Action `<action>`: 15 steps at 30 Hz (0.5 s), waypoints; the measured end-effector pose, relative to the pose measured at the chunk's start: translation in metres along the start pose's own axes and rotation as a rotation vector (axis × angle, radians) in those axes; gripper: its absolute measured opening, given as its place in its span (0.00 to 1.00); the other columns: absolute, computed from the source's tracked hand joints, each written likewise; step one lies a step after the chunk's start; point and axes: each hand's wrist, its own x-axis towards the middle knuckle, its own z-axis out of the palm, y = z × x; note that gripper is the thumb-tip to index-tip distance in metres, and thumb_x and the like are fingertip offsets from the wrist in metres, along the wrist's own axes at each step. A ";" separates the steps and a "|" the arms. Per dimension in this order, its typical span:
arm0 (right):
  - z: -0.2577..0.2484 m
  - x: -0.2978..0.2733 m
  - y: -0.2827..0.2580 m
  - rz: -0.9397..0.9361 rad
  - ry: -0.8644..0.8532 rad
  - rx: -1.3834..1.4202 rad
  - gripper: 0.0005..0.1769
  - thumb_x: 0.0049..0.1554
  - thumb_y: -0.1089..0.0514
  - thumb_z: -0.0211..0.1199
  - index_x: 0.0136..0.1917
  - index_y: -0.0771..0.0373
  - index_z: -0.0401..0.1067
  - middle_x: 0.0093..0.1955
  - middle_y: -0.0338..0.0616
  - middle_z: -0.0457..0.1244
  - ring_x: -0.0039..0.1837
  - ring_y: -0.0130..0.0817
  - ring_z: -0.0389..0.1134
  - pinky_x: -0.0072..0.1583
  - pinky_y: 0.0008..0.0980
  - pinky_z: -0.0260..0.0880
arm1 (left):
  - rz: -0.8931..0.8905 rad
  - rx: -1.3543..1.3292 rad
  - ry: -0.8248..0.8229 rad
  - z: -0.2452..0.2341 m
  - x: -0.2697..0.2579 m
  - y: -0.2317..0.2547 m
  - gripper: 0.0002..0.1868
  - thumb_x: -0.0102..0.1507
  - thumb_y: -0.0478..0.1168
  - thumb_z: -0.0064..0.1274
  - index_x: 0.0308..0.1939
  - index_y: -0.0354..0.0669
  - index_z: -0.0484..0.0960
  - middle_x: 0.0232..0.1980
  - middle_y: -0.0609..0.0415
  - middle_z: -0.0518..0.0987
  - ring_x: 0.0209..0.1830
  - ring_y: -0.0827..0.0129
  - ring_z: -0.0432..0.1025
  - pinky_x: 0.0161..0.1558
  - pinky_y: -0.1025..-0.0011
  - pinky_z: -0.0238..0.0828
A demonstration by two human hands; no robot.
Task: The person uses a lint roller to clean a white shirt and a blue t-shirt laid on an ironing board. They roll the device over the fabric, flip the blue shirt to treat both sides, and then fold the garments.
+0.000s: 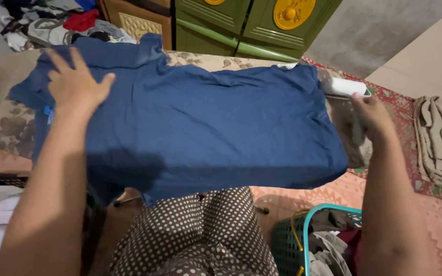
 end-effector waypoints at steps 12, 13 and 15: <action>0.097 -0.016 -0.155 -0.751 -0.119 -0.258 0.47 0.51 0.39 0.76 0.78 0.57 0.64 0.76 0.57 0.61 0.78 0.55 0.61 0.77 0.46 0.59 | 0.052 -0.306 -0.437 -0.016 0.029 -0.064 0.51 0.47 0.60 0.75 0.63 0.26 0.78 0.55 0.32 0.80 0.55 0.47 0.77 0.58 0.57 0.72; 0.110 -0.011 -0.169 -0.703 -0.228 -0.301 0.55 0.46 0.39 0.78 0.79 0.56 0.59 0.76 0.58 0.58 0.77 0.56 0.58 0.76 0.46 0.57 | 0.169 -0.357 -0.531 -0.018 0.028 -0.061 0.52 0.45 0.57 0.79 0.62 0.24 0.76 0.55 0.33 0.78 0.54 0.47 0.75 0.55 0.57 0.70; 0.134 -0.008 -0.195 -0.599 -0.442 -0.393 0.70 0.36 0.38 0.83 0.82 0.56 0.48 0.76 0.61 0.52 0.77 0.57 0.52 0.72 0.46 0.53 | 0.268 -0.308 -0.716 -0.022 0.027 -0.057 0.50 0.43 0.53 0.81 0.58 0.23 0.77 0.51 0.36 0.79 0.48 0.51 0.75 0.50 0.58 0.71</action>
